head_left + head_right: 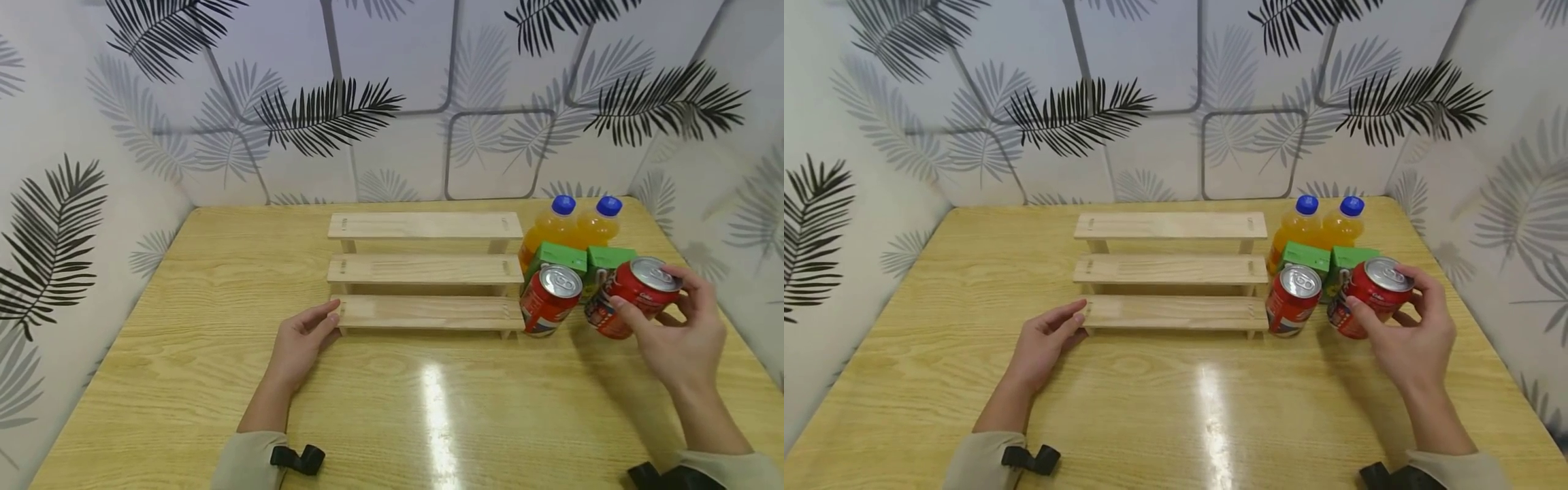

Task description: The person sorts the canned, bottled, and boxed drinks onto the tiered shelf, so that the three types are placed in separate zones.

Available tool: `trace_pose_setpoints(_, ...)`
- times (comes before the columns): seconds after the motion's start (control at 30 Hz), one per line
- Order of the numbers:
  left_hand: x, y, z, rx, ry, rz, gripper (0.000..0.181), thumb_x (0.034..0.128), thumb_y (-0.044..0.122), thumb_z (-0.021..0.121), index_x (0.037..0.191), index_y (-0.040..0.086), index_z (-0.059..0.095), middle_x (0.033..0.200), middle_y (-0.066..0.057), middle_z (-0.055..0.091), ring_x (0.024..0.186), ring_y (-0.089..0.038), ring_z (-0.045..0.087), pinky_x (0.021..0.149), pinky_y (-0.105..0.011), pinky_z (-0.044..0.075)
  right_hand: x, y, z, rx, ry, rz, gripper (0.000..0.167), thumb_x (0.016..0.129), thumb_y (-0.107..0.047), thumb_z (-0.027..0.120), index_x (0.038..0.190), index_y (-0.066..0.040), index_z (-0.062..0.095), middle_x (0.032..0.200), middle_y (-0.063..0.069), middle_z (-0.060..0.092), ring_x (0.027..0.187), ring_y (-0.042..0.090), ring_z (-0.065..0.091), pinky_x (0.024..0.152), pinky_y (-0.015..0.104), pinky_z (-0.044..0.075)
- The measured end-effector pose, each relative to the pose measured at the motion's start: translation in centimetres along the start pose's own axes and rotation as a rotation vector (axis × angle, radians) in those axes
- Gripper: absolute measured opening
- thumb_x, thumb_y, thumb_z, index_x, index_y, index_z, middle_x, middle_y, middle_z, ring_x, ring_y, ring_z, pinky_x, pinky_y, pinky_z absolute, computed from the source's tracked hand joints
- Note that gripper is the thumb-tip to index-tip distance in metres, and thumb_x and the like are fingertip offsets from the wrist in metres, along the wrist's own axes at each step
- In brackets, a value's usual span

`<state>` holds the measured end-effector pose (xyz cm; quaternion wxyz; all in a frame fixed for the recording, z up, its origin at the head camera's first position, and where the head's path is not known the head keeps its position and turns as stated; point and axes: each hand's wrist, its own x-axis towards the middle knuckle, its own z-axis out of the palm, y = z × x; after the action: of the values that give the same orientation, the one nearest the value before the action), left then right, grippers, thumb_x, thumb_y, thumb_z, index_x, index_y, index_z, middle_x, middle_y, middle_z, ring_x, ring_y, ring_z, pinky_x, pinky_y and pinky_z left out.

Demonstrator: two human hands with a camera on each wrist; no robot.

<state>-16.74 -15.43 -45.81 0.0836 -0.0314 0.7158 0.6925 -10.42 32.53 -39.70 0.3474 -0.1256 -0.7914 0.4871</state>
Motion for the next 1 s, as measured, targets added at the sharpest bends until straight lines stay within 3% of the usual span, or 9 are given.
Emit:
trace_pose_setpoints(0.3, -0.2, 0.1, -0.1, -0.01, -0.001, 0.012, 0.036, 0.0986, 0.011, 0.064, 0.134, 0.006, 0.063, 0.139, -0.011, 0.058, 0.12, -0.012, 0.062, 0.096, -0.024, 0.058, 0.7, -1.4, -0.4, -0.03, 0.002, -0.157, 0.072, 0.067, 0.009, 0.082, 0.134, -0.003, 0.058, 0.12, -0.021, 0.056, 0.1, 0.0, 0.055, 0.07, -0.003, 0.048)
trace_pose_setpoints(0.57, -0.1, 0.0, -0.2, -0.006, -0.001, 0.012, 0.036, 0.0983, 0.012, 0.065, 0.133, 0.006, 0.064, 0.138, -0.011, 0.058, 0.122, -0.015, 0.061, 0.095, -0.024, 0.058, 1.0, -3.0, -0.4, 0.049, -0.019, -0.316, 0.068, 0.071, 0.001, 0.082, 0.133, 0.007, 0.055, 0.119, -0.019, 0.058, 0.102, -0.001, 0.058, 0.071, -0.003, 0.048)
trace_pose_setpoints(1.0, -0.1, 0.1, -0.1, -0.007, -0.003, 0.014, 0.035, 0.0987, 0.012, 0.064, 0.133, 0.005, 0.063, 0.136, -0.013, 0.059, 0.124, -0.019, 0.061, 0.095, -0.025, 0.058, 0.9, -6.6, 1.2, 0.16, -0.062, -0.293, 0.065, 0.071, 0.007, 0.08, 0.132, 0.002, 0.058, 0.12, -0.01, 0.062, 0.1, 0.003, 0.062, 0.071, 0.002, 0.053)
